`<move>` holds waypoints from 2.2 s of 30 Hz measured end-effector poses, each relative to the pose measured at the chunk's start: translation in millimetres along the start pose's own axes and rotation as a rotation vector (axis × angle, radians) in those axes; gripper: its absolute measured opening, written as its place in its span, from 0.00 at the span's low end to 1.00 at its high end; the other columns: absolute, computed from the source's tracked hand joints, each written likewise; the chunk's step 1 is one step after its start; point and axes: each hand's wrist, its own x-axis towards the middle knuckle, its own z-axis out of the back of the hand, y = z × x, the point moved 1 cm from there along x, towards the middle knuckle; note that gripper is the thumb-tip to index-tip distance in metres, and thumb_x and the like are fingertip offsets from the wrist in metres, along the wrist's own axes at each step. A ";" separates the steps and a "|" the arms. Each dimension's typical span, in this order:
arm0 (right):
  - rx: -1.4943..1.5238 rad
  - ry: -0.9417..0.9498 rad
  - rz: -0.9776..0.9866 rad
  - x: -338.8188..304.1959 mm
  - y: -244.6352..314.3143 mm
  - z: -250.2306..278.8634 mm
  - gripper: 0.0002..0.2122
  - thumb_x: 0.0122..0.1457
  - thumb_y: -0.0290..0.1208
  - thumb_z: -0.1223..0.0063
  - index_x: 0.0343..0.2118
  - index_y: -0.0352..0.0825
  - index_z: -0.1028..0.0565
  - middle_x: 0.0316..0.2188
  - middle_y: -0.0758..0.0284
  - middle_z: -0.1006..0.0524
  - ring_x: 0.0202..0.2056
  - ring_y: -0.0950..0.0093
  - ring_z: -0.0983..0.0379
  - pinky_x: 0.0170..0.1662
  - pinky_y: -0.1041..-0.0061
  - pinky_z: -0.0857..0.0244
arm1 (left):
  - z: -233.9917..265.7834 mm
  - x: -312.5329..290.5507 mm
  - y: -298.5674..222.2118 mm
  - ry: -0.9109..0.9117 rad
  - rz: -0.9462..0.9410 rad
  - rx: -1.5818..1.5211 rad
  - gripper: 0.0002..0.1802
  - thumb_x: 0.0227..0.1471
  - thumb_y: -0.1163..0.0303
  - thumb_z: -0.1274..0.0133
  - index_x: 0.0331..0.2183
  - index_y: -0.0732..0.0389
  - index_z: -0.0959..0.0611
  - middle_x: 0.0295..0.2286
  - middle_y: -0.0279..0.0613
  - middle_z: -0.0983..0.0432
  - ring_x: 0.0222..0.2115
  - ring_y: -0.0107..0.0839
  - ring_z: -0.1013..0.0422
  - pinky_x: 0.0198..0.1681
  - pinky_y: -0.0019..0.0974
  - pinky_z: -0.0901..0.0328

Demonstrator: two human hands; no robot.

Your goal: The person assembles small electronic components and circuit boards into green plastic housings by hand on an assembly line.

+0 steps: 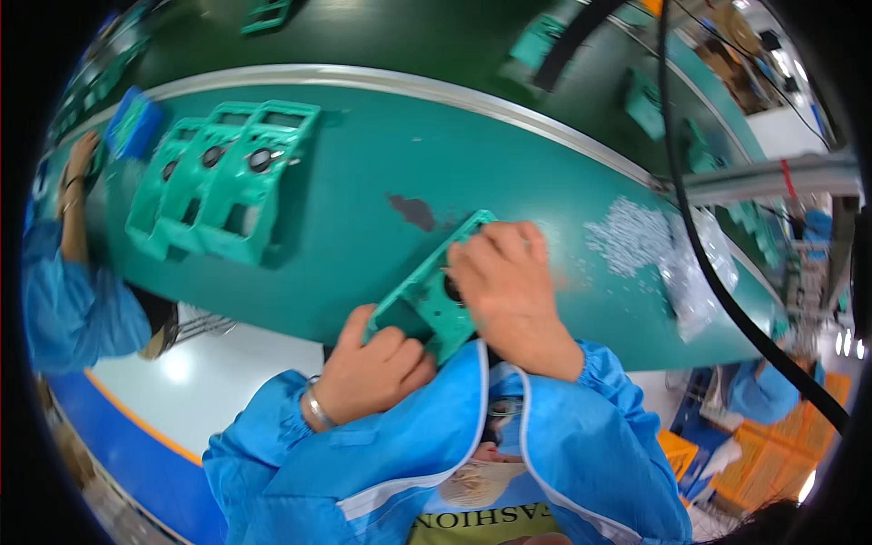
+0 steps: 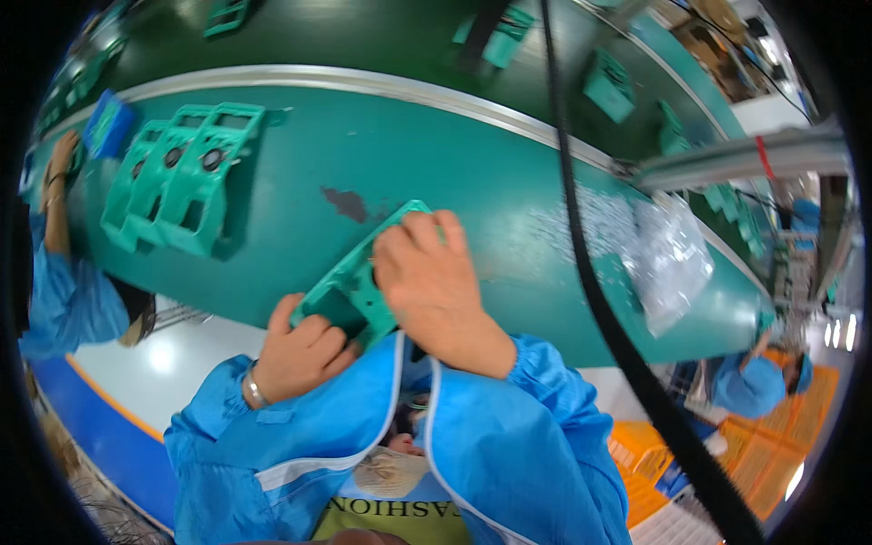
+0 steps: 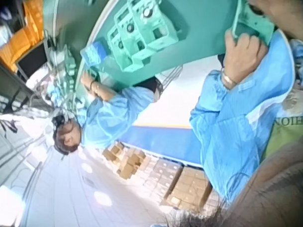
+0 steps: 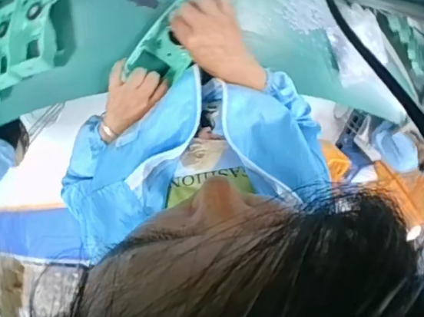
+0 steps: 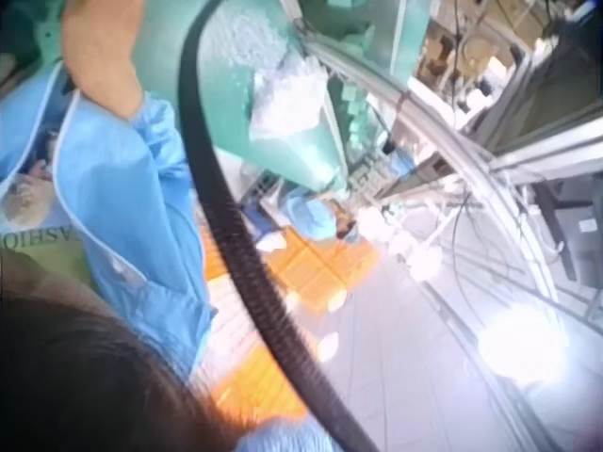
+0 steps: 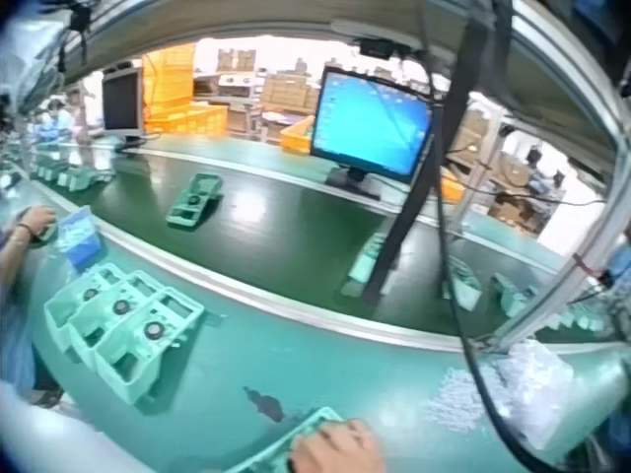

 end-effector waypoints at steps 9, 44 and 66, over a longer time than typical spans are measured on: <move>0.152 -0.137 -0.144 -23.3 -12.4 -1.8 0.17 0.51 0.28 0.36 0.47 0.39 0.18 0.37 0.70 0.25 0.46 0.65 0.31 0.55 0.58 0.41 | -5.3 -9.6 10.9 0.040 -0.071 0.045 0.09 0.45 0.67 0.39 0.33 0.47 0.14 0.25 0.31 0.37 0.31 0.32 0.34 0.53 0.60 0.37; 0.247 -0.154 -0.374 -68.3 -83.0 45.7 0.06 0.49 0.22 0.33 0.31 0.38 0.17 0.32 0.69 0.23 0.38 0.64 0.28 0.46 0.63 0.37 | 19.9 11.6 33.9 0.142 -0.010 -0.082 0.04 0.47 0.68 0.43 0.30 0.53 0.21 0.27 0.34 0.32 0.38 0.33 0.27 0.60 0.60 0.36; 0.570 0.181 0.146 10.0 -36.5 17.5 0.08 0.43 0.26 0.30 0.27 0.40 0.17 0.30 0.74 0.26 0.41 0.67 0.29 0.49 0.63 0.37 | 20.6 19.5 56.9 0.118 -0.069 -0.138 0.07 0.44 0.67 0.41 0.27 0.54 0.22 0.32 0.35 0.26 0.43 0.35 0.26 0.59 0.59 0.34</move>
